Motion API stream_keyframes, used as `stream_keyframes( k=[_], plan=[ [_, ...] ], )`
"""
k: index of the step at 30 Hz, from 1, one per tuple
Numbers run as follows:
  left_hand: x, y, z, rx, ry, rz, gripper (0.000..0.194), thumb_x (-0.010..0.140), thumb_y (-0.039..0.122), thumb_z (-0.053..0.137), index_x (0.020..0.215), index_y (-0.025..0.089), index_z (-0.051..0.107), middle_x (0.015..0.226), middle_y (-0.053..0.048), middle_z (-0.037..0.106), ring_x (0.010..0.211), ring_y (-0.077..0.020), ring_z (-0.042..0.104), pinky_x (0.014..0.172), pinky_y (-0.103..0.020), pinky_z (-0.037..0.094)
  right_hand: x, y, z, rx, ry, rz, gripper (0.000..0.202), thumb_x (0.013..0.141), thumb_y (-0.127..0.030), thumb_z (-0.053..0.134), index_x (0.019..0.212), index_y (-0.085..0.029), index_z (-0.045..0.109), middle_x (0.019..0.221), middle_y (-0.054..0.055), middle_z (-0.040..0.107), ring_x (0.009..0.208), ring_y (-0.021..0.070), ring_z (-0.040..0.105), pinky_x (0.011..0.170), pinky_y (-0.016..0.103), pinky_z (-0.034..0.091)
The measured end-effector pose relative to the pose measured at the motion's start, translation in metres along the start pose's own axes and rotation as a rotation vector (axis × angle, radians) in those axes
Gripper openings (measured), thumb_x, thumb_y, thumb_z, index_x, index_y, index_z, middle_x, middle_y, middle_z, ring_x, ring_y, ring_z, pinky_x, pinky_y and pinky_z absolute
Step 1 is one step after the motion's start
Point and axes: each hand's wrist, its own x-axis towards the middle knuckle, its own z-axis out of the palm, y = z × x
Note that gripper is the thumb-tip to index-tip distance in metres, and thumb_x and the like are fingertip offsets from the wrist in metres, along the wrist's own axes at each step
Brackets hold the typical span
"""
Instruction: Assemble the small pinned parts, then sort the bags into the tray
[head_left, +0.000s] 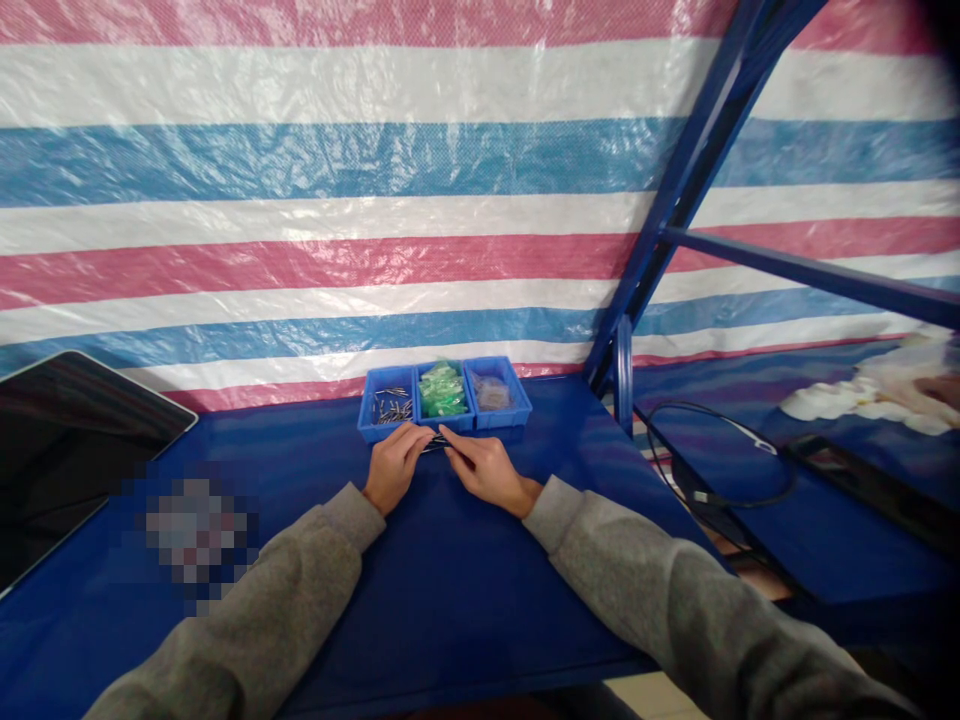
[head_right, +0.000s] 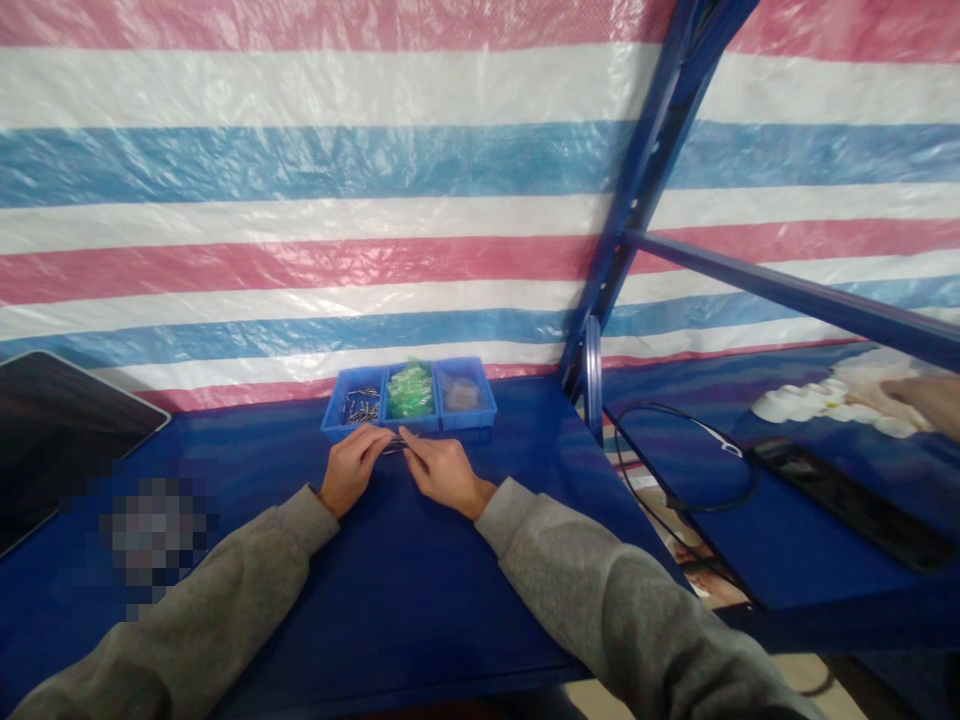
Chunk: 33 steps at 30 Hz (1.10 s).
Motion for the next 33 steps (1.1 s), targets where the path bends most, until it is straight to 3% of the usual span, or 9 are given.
stream_keyframes(
  k=[6, 11, 19, 33],
  plan=[
    [0.000, 0.002, -0.001, -0.018, -0.002, -0.009, 0.020, 0.092, 0.023, 0.045, 0.093, 0.017, 0.063, 0.088, -0.005, 0.065, 0.082, -0.0143, 0.061, 0.079, -0.027, 0.049, 0.003, -0.002, -0.002, 0.057, 0.040, 0.038, 0.031, 0.090, -0.024, 0.046, 0.117, -0.018, 0.060, 0.097, 0.007, 0.070, 0.078, 0.0163, 0.067, 0.074, 0.026, 0.051],
    [0.001, 0.005, -0.003, -0.025, 0.011, 0.012, 0.018, 0.091, 0.024, 0.047, 0.092, 0.017, 0.064, 0.086, -0.004, 0.066, 0.079, -0.0136, 0.062, 0.077, -0.026, 0.049, 0.006, -0.006, -0.004, 0.066, 0.053, 0.088, 0.022, 0.091, -0.027, 0.047, 0.097, -0.019, 0.066, 0.084, 0.004, 0.070, 0.072, 0.0144, 0.065, 0.072, 0.023, 0.049],
    [0.002, 0.006, -0.003, -0.009, 0.068, -0.021, 0.016, 0.088, 0.028, 0.053, 0.089, 0.017, 0.065, 0.086, -0.004, 0.068, 0.079, -0.0146, 0.063, 0.077, -0.026, 0.050, 0.009, -0.009, -0.009, 0.094, 0.154, 0.203, 0.022, 0.091, -0.030, 0.046, 0.090, -0.017, 0.064, 0.076, 0.003, 0.066, 0.065, 0.0131, 0.062, 0.067, 0.022, 0.046],
    [0.002, 0.005, -0.003, -0.033, 0.028, -0.007, 0.016, 0.089, 0.027, 0.051, 0.088, 0.017, 0.064, 0.085, -0.004, 0.066, 0.079, -0.0141, 0.061, 0.077, -0.026, 0.049, 0.011, -0.010, -0.011, 0.129, 0.105, 0.173, 0.024, 0.093, -0.032, 0.042, 0.089, -0.017, 0.062, 0.082, 0.004, 0.066, 0.071, 0.0145, 0.060, 0.071, 0.024, 0.045]
  ],
)
